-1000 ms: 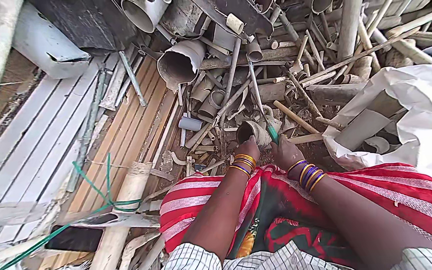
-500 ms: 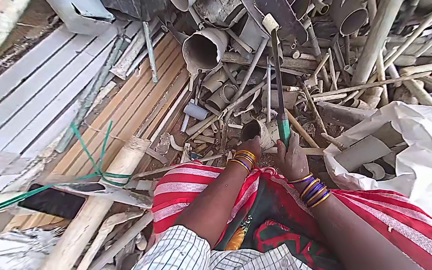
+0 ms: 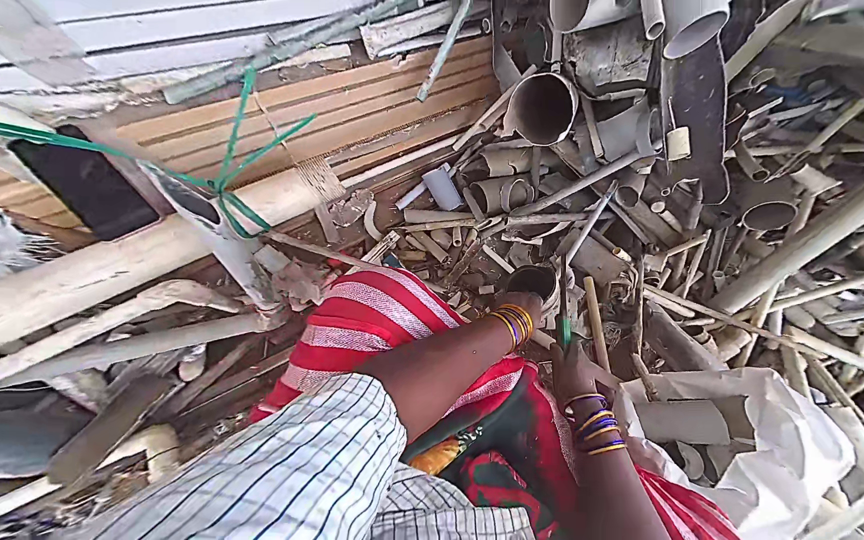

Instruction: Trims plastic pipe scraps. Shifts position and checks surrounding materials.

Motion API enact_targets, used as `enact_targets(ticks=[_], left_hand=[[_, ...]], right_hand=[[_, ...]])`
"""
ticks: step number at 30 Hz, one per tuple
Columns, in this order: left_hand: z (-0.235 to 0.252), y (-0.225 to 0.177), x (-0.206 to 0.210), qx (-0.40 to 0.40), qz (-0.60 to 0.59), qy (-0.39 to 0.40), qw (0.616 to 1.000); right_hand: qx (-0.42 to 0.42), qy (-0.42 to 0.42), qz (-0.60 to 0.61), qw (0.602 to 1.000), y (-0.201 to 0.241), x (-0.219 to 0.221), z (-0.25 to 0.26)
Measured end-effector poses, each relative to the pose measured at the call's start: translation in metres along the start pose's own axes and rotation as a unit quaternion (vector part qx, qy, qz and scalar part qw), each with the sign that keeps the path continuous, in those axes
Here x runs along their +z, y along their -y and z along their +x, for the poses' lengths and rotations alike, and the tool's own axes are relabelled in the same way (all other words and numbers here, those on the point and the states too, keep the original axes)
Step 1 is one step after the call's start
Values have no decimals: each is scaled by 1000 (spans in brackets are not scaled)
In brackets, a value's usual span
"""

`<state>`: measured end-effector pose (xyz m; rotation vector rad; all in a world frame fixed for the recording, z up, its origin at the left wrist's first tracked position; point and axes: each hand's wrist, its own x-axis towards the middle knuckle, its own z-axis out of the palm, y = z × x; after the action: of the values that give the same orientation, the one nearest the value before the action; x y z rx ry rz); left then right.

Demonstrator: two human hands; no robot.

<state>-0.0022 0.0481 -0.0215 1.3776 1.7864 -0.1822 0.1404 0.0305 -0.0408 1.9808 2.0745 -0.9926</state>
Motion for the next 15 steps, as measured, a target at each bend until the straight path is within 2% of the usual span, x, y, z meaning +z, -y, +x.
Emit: enact_targets(ticks=[1, 2, 5, 7, 8, 10, 11, 12, 13, 15], left_hand=[[-1, 2, 1, 1, 2, -2, 1000], [-1, 4, 1, 2, 3, -3, 1000], [1, 13, 4, 3, -3, -8, 1000], [3, 20, 8, -4, -12, -18, 1000], [2, 23, 8, -8, -19, -19, 1000], [-5, 25, 9, -12, -19, -24, 999], [-9, 25, 11, -13, -19, -27, 999], [-13, 25, 12, -13, -19, -29, 999], [-15, 26, 13, -12, -18, -31, 999], [-15, 30, 19, -6, -17, -37, 999]], right_hand=[[31, 16, 9, 999, -3, 2, 6], [34, -16, 33, 999, -3, 1, 6], [-70, -216, 111, 968, 2, -6, -8], [-119, -263, 119, 950, 4, -4, -16], [-116, -239, 100, 959, 4, 1, -18], [-57, -88, 27, 994, 3, 7, -16], [-20, -19, 2, 1000, 1, 10, -12], [7, -2, 4, 1000, 0, 12, -10], [18, -25, 23, 999, 1, 11, -11], [-21, -137, 84, 987, -1, 8, -19]])
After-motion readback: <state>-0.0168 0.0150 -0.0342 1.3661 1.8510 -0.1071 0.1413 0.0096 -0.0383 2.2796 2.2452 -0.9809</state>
